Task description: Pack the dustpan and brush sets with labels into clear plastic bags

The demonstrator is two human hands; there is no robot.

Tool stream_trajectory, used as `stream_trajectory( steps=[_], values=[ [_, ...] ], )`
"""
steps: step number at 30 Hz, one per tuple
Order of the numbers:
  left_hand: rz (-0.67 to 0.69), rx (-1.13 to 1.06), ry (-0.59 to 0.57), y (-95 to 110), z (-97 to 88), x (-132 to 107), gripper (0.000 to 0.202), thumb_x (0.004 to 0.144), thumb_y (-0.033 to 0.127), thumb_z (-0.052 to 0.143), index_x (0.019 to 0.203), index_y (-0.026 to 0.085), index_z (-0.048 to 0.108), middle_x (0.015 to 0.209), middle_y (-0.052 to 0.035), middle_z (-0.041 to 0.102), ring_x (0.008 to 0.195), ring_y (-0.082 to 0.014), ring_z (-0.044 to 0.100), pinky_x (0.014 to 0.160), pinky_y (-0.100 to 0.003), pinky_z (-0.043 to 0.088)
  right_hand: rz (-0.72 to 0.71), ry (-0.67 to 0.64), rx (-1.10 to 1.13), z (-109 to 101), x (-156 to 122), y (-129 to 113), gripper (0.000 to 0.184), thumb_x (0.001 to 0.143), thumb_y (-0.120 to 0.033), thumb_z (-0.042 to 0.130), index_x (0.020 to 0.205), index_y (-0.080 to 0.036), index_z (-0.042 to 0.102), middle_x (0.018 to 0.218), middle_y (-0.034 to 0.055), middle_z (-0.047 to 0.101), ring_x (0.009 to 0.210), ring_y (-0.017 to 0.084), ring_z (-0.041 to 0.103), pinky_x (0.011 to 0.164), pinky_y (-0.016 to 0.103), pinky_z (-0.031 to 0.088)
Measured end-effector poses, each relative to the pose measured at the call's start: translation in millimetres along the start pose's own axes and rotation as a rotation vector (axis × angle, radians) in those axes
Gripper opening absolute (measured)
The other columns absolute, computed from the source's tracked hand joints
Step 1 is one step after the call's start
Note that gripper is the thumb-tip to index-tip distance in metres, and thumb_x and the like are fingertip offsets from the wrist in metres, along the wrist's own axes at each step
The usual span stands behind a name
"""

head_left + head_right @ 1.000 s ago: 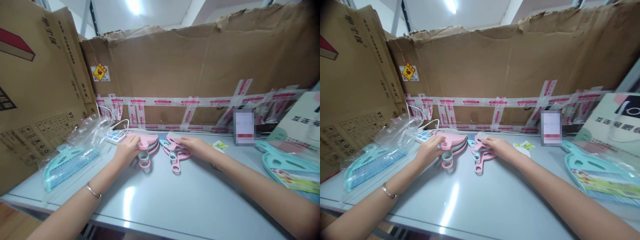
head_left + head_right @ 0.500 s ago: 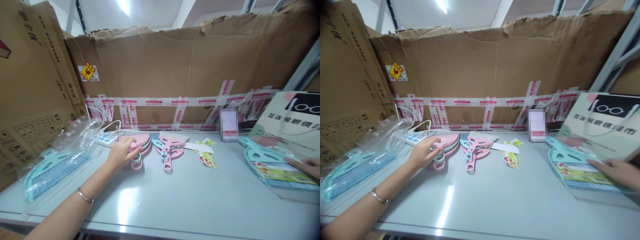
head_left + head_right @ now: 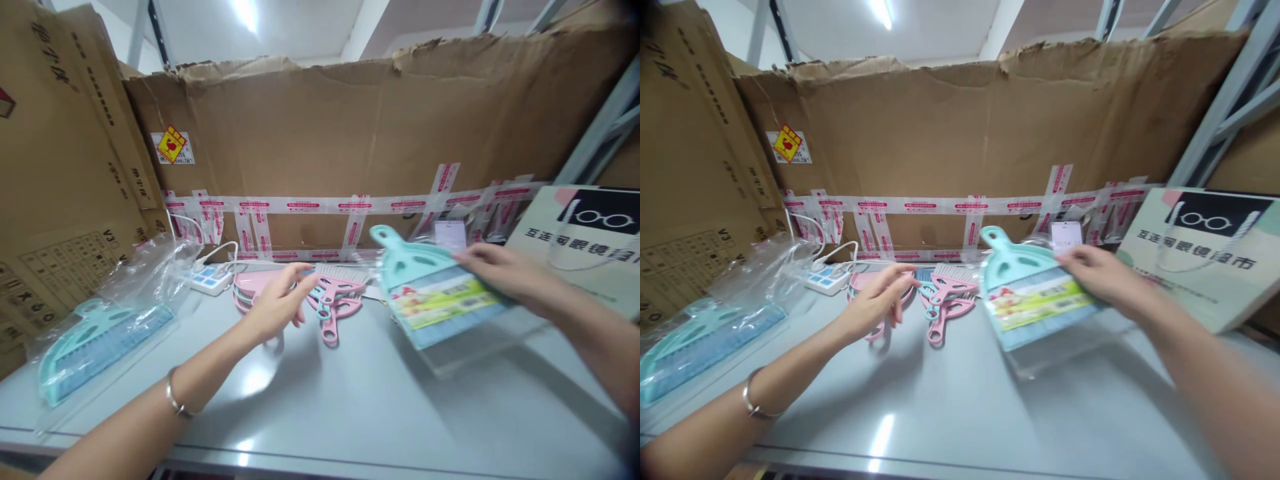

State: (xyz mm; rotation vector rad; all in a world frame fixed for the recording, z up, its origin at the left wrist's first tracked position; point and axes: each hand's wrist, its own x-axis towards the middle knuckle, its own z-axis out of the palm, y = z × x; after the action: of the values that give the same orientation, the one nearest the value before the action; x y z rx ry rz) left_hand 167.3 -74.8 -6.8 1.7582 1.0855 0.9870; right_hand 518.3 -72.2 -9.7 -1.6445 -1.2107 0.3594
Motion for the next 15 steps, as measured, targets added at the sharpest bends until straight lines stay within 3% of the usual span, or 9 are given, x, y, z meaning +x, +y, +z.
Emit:
stream_trajectory(
  steps=[2, 4, 6, 8, 10, 12, 15],
  values=[
    [-0.203, -0.211, -0.172, 6.0, 14.8, 5.1, 0.043, 0.080, 0.051, 0.055, 0.109, 0.020, 0.049, 0.075, -0.0014, 0.064, 0.039, -0.0099, 0.052, 0.037, -0.023, 0.042, -0.008, -0.248, -0.016, 47.4, -4.6, -31.6, 0.022, 0.076, -0.037, 0.062, 0.066, -0.017, 0.061, 0.063, 0.0030, 0.061, 0.056, 0.014, 0.053, 0.052, 0.027, 0.036],
    [-0.290, -0.319, -0.135, 3.5, 18.7, 9.4, 0.035, 0.080, 0.049, 0.056, 0.097, 0.020, 0.050, 0.059, 0.0043, 0.056, 0.034, -0.0067, 0.045, 0.032, -0.017, 0.033, -0.040, -0.373, 0.007, 83.8, -15.2, -55.3, 0.022, 0.079, -0.038, 0.059, 0.068, -0.019, 0.059, 0.064, 0.0016, 0.060, 0.058, 0.014, 0.052, 0.053, 0.026, 0.038],
    [-0.299, -0.346, 0.047, -4.3, 12.9, 11.3, 0.030, 0.080, 0.047, 0.056, 0.090, 0.020, 0.049, 0.048, 0.0086, 0.047, 0.030, -0.0043, 0.036, 0.029, -0.014, 0.023, -0.139, -0.275, 0.100, 103.9, -28.1, -68.1, 0.021, 0.077, -0.040, 0.061, 0.078, -0.020, 0.058, 0.077, 0.0026, 0.061, 0.070, 0.017, 0.056, 0.061, 0.028, 0.043],
    [-0.266, -0.348, 0.211, -13.5, 2.3, 11.2, 0.032, 0.079, 0.049, 0.056, 0.092, 0.021, 0.049, 0.044, 0.0101, 0.044, 0.028, -0.0045, 0.033, 0.028, -0.015, 0.021, -0.309, -0.017, 0.208, 110.1, -42.6, -71.7, 0.023, 0.077, -0.042, 0.063, 0.085, -0.022, 0.056, 0.088, 0.0035, 0.060, 0.082, 0.018, 0.056, 0.072, 0.030, 0.045],
    [-0.215, -0.371, 0.322, -21.2, -7.6, 10.5, 0.037, 0.077, 0.053, 0.058, 0.095, 0.022, 0.048, 0.043, 0.0106, 0.044, 0.027, -0.0054, 0.035, 0.028, -0.015, 0.021, -0.420, 0.099, 0.280, 110.1, -58.0, -70.4, 0.022, 0.080, -0.044, 0.060, 0.079, -0.023, 0.054, 0.083, 0.0022, 0.057, 0.080, 0.017, 0.054, 0.073, 0.029, 0.044],
    [-0.183, -0.414, 0.390, -26.7, -12.8, 9.8, 0.042, 0.074, 0.057, 0.059, 0.095, 0.023, 0.047, 0.042, 0.0111, 0.043, 0.028, -0.0059, 0.036, 0.028, -0.015, 0.022, -0.359, -0.074, 0.354, 111.7, -72.5, -67.7, 0.028, 0.081, -0.048, 0.059, 0.071, -0.022, 0.055, 0.071, 0.0008, 0.056, 0.069, 0.015, 0.053, 0.067, 0.027, 0.044],
    [-0.175, -0.441, 0.417, -31.4, -10.6, 7.6, 0.049, 0.071, 0.062, 0.061, 0.097, 0.024, 0.047, 0.041, 0.0113, 0.043, 0.028, -0.0069, 0.037, 0.027, -0.015, 0.023, -0.057, -0.423, 0.558, 122.6, -87.9, -64.7, 0.035, 0.071, -0.053, 0.068, 0.073, -0.020, 0.058, 0.070, 0.0012, 0.061, 0.066, 0.015, 0.056, 0.060, 0.026, 0.046]
  ],
)
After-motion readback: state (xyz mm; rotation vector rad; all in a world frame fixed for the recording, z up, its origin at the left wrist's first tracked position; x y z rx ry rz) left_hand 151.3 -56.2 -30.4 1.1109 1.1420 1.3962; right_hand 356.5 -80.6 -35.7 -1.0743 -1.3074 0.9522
